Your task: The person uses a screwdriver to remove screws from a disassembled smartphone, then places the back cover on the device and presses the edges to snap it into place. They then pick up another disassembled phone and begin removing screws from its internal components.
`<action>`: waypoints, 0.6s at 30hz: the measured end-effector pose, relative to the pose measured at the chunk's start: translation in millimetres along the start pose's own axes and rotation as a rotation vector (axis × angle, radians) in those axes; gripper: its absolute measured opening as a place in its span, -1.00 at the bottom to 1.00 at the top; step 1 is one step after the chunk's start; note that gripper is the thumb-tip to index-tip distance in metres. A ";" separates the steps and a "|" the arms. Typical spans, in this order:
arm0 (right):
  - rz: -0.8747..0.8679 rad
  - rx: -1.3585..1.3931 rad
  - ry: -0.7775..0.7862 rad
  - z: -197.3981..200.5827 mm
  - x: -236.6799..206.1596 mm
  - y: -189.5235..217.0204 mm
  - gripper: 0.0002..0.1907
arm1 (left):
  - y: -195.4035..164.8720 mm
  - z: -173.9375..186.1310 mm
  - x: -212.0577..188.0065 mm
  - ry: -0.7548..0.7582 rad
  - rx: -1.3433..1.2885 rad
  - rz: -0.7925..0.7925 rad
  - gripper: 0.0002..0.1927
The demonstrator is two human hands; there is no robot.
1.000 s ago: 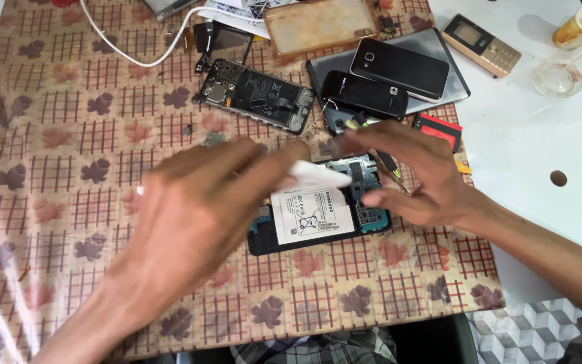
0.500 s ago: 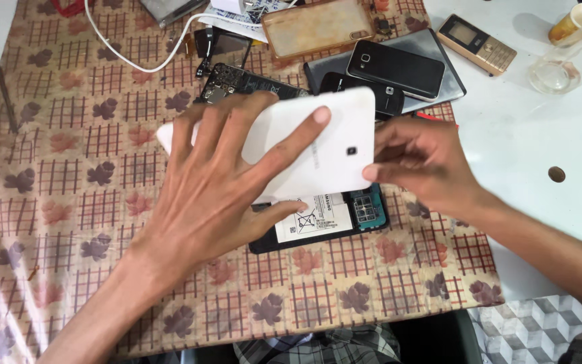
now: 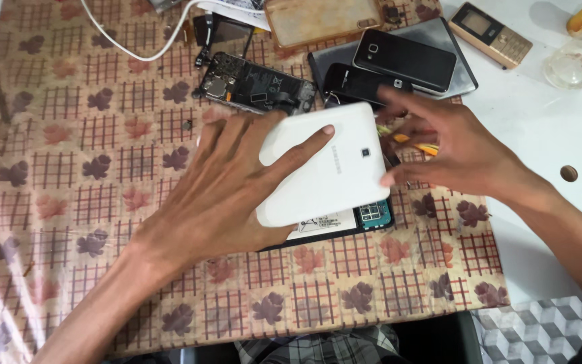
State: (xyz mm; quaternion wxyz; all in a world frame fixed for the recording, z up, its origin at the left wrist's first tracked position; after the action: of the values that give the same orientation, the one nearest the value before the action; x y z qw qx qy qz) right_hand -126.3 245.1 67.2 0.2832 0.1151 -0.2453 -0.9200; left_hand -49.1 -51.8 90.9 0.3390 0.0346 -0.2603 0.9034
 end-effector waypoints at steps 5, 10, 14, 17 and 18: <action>0.093 -0.465 0.282 -6.7 -7.7 17.6 0.38 | 2.4 -15.7 3.3 0.170 -0.083 0.033 0.28; 0.086 -0.551 0.400 -21.6 -12.3 29.5 0.26 | 0.9 -32.6 4.6 0.256 -0.093 0.040 0.28; 0.140 -0.534 0.321 -24.0 -11.8 33.3 0.21 | 3.1 -43.2 5.9 0.255 -0.101 0.033 0.34; 0.059 -0.651 0.410 -25.3 -11.8 30.2 0.12 | 5.5 -49.5 6.0 0.312 -0.102 0.072 0.33; 0.053 -0.655 0.414 -25.4 -11.6 29.8 0.11 | 5.9 -50.4 5.8 0.325 -0.104 0.079 0.32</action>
State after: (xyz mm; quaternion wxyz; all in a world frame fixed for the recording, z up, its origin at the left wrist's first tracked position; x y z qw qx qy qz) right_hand -94.1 220.6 61.8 0.3723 0.1955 0.1211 -0.8992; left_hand -51.5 -27.1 46.2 0.3422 -0.1399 -0.2495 0.8950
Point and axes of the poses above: each hand's wrist, its own x-axis towards the middle knuckle, its own z-axis out of the back of the hand, y = z × x, the point moved 2 cm from there along x, towards the middle knuckle, and after that the axes turned 12 degrees about -x, right-handed, at the moved point
